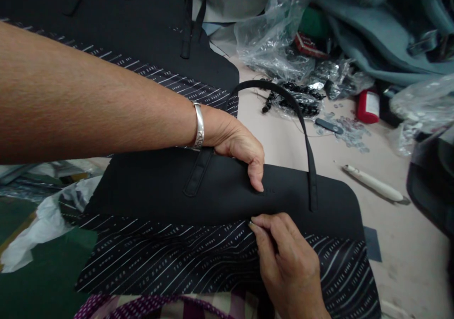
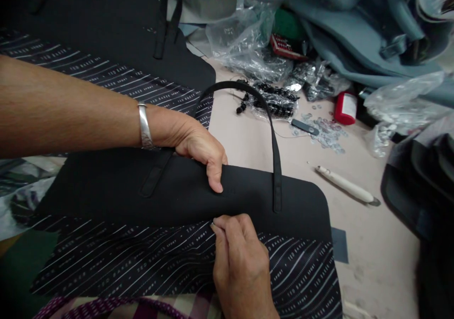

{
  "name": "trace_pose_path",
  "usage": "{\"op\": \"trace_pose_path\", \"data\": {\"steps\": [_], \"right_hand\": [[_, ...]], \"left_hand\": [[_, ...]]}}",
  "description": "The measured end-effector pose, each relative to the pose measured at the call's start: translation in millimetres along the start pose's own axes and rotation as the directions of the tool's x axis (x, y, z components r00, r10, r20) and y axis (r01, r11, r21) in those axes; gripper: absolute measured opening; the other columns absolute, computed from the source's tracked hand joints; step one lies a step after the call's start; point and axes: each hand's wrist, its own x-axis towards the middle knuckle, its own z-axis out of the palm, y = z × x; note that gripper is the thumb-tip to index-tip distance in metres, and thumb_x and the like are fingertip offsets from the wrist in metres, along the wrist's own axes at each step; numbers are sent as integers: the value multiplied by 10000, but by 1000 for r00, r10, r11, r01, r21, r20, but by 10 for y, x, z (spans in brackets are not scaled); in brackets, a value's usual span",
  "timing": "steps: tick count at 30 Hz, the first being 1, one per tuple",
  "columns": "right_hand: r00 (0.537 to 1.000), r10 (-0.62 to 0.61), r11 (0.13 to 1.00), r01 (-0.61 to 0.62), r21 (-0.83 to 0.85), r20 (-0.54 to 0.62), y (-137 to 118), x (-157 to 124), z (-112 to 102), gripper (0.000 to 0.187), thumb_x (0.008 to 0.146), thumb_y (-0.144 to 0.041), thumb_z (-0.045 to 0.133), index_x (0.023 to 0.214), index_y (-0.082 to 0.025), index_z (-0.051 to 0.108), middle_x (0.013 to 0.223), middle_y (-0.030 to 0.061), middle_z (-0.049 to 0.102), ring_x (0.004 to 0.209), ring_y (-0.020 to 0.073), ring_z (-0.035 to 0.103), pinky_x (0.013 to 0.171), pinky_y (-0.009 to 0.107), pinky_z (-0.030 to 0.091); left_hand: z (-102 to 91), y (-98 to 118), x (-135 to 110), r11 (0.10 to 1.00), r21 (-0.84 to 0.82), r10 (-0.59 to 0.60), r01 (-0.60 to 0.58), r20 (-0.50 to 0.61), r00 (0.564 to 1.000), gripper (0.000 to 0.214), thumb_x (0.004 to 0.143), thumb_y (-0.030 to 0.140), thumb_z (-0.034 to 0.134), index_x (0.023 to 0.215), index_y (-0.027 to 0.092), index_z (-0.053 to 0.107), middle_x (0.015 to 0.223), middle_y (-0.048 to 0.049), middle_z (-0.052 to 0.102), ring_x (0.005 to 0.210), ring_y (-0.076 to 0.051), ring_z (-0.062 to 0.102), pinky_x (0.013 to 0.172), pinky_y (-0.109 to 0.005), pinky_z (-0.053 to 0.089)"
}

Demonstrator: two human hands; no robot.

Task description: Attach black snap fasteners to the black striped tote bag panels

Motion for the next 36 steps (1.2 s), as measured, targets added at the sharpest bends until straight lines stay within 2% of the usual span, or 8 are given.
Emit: {"op": "trace_pose_path", "data": {"steps": [5, 9, 12, 15, 22, 28, 32, 36], "right_hand": [[995, 56, 995, -62, -81, -77, -17, 28, 7, 113, 901, -164, 565, 795, -201, 549, 652, -38, 554, 513, 83, 556, 521, 193, 452], [995, 54, 992, -63, -111, -90, -36, 91, 35, 166, 890, -144, 558, 738, -205, 533, 628, -28, 527, 530, 102, 549, 510, 209, 440], [995, 2, 999, -5, -35, -101, -15, 97, 34, 106, 881, -95, 569, 830, -183, 598, 689, -3, 585, 597, 115, 584, 573, 217, 482], [995, -47, 996, 54, 68, -92, 26, 55, 12, 144, 872, -46, 578, 919, -167, 642, 782, 26, 649, 707, 126, 630, 670, 222, 522], [998, -67, 968, 64, 244, 6, 116, 6, -40, 183, 889, -31, 576, 969, -168, 667, 835, 35, 659, 773, 126, 622, 687, 236, 530], [997, -52, 961, 34, 275, 59, 150, 51, -57, 139, 898, -73, 591, 938, -189, 657, 807, 18, 638, 728, 124, 619, 667, 250, 536], [996, -65, 966, 48, 252, 57, 144, 63, -55, 144, 880, -53, 597, 909, -183, 652, 793, 22, 641, 727, 128, 622, 663, 245, 531], [998, -56, 971, 45, 237, 42, 128, 79, -66, 137, 865, -52, 615, 874, -186, 641, 763, 11, 634, 693, 123, 612, 633, 233, 517]], "left_hand": [[-22, -26, 44, 1000, -17, 20, -20, 44, 999, 331, 727, 360, 672, 974, 151, 745, 725, -75, 747, 885, -318, 704, 843, -443, 569], [-49, -46, 73, 996, 34, 84, -86, 64, 994, 331, 726, 390, 655, 953, 169, 751, 715, -71, 745, 856, -314, 709, 832, -450, 572], [-51, -51, 50, 997, 22, 72, -73, 8, 997, 340, 696, 373, 679, 952, 160, 750, 754, -82, 755, 865, -320, 706, 852, -457, 566], [-21, -85, 15, 998, -9, 56, -56, -31, 998, 401, 671, 388, 693, 980, 137, 743, 832, -110, 763, 889, -335, 700, 866, -471, 560], [58, -240, 13, 987, -66, 144, -143, 11, 989, 440, 680, 425, 631, 991, 132, 733, 771, -102, 758, 811, -316, 711, 837, -481, 573], [88, -242, -1, 997, -21, 73, -73, 21, 997, 319, 625, 378, 669, 839, 155, 747, 678, -87, 740, 752, -308, 714, 800, -463, 596], [103, -208, 2, 999, -38, 18, -19, -16, 1000, 286, 618, 333, 676, 827, 151, 747, 661, -83, 733, 808, -316, 717, 846, -458, 586], [92, -207, 17, 1000, -27, 11, -11, 0, 1000, 306, 630, 358, 673, 827, 139, 751, 690, -112, 740, 841, -346, 715, 814, -473, 597]]}}
